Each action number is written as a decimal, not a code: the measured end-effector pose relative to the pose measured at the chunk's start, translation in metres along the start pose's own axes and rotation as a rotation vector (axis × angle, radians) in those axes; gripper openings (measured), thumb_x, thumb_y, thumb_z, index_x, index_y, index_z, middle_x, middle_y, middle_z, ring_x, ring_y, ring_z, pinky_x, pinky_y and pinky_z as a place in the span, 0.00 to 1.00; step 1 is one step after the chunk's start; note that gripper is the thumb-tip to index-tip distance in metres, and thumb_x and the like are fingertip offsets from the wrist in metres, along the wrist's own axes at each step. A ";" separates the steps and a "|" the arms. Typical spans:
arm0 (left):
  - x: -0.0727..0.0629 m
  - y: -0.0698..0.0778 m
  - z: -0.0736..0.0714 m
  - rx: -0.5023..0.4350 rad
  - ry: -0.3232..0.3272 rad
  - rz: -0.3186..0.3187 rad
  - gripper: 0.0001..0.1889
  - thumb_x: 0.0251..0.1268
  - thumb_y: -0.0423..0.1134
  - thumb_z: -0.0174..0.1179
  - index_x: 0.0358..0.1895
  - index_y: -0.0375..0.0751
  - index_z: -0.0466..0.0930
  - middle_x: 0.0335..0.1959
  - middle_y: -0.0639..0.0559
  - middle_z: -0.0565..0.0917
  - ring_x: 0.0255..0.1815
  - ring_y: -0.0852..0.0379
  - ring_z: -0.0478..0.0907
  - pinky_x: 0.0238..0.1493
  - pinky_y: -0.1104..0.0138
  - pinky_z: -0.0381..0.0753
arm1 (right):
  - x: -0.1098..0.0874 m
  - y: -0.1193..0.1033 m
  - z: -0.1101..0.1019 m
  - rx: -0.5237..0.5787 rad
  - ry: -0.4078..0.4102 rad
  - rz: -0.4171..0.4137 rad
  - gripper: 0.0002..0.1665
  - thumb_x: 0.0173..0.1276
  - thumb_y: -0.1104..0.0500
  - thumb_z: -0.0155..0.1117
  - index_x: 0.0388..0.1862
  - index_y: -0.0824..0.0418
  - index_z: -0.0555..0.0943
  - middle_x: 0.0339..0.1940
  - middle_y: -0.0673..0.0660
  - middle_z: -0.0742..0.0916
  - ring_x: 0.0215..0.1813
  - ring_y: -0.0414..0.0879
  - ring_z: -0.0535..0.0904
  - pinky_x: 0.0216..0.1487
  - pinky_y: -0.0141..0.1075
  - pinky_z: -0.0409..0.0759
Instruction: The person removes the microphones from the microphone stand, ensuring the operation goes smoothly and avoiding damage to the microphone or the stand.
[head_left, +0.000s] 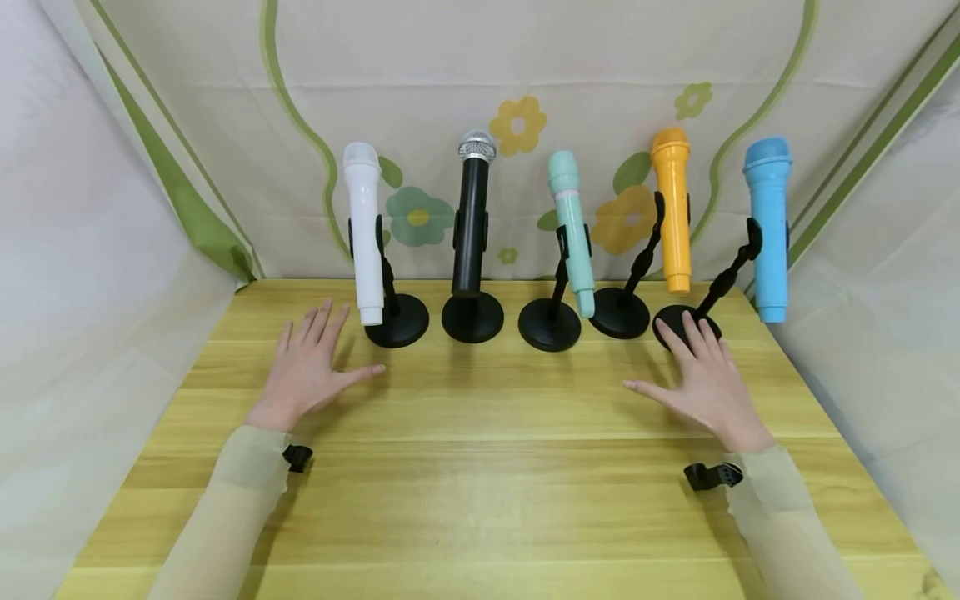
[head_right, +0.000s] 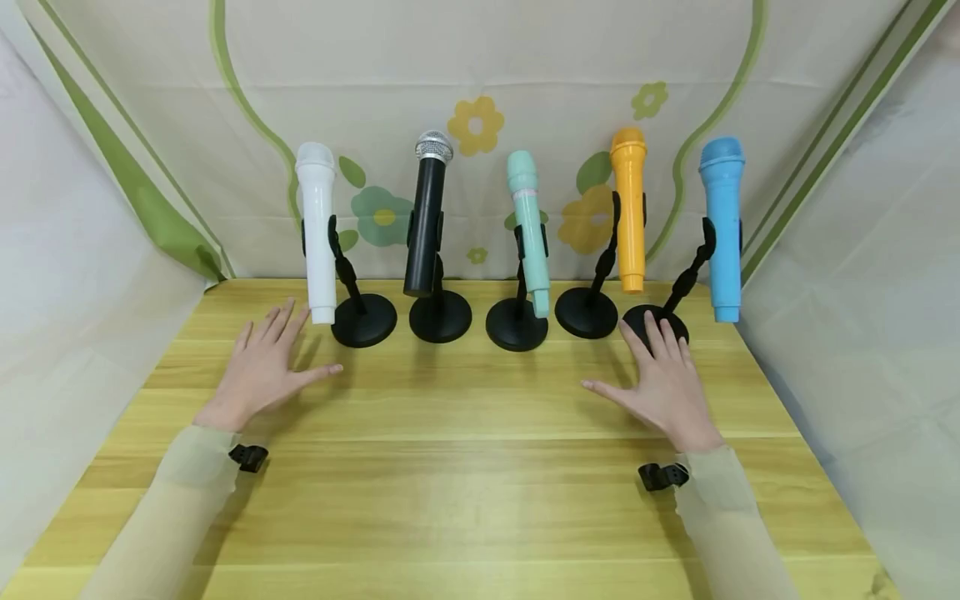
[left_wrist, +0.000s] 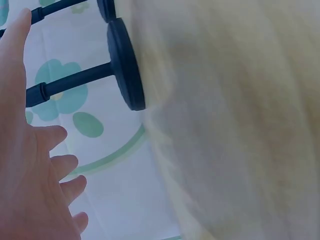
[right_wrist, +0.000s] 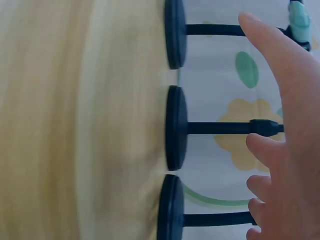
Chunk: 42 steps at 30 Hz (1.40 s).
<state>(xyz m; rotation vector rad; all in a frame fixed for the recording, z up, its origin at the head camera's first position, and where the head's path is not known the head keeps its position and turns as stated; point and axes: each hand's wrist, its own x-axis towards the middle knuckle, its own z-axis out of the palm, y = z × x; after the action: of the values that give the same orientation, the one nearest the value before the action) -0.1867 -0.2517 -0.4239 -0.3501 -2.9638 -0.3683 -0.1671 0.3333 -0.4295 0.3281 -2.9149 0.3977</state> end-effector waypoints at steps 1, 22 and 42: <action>0.001 0.000 -0.001 -0.005 0.003 -0.001 0.62 0.56 0.80 0.56 0.83 0.41 0.46 0.82 0.35 0.46 0.80 0.33 0.44 0.75 0.37 0.36 | 0.000 -0.001 -0.002 0.014 0.012 -0.002 0.66 0.57 0.26 0.70 0.84 0.54 0.54 0.83 0.68 0.49 0.80 0.70 0.40 0.74 0.69 0.40; 0.038 0.005 0.011 -0.506 0.181 -0.061 0.52 0.57 0.64 0.72 0.80 0.46 0.58 0.77 0.44 0.64 0.76 0.39 0.59 0.73 0.41 0.59 | -0.001 -0.041 -0.014 0.416 0.268 0.015 0.46 0.52 0.45 0.85 0.71 0.49 0.78 0.69 0.54 0.80 0.70 0.60 0.72 0.64 0.62 0.71; 0.079 0.031 0.030 -0.638 0.328 -0.009 0.24 0.68 0.53 0.68 0.47 0.35 0.73 0.34 0.44 0.78 0.36 0.47 0.76 0.36 0.55 0.76 | 0.003 -0.120 -0.033 0.634 0.342 -0.211 0.38 0.49 0.72 0.84 0.62 0.61 0.84 0.58 0.60 0.86 0.58 0.57 0.82 0.60 0.29 0.76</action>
<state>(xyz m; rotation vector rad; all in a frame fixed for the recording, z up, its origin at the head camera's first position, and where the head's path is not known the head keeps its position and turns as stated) -0.2587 -0.1984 -0.4331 -0.2982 -2.4597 -1.2413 -0.1366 0.2296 -0.3687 0.5765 -2.3261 1.2038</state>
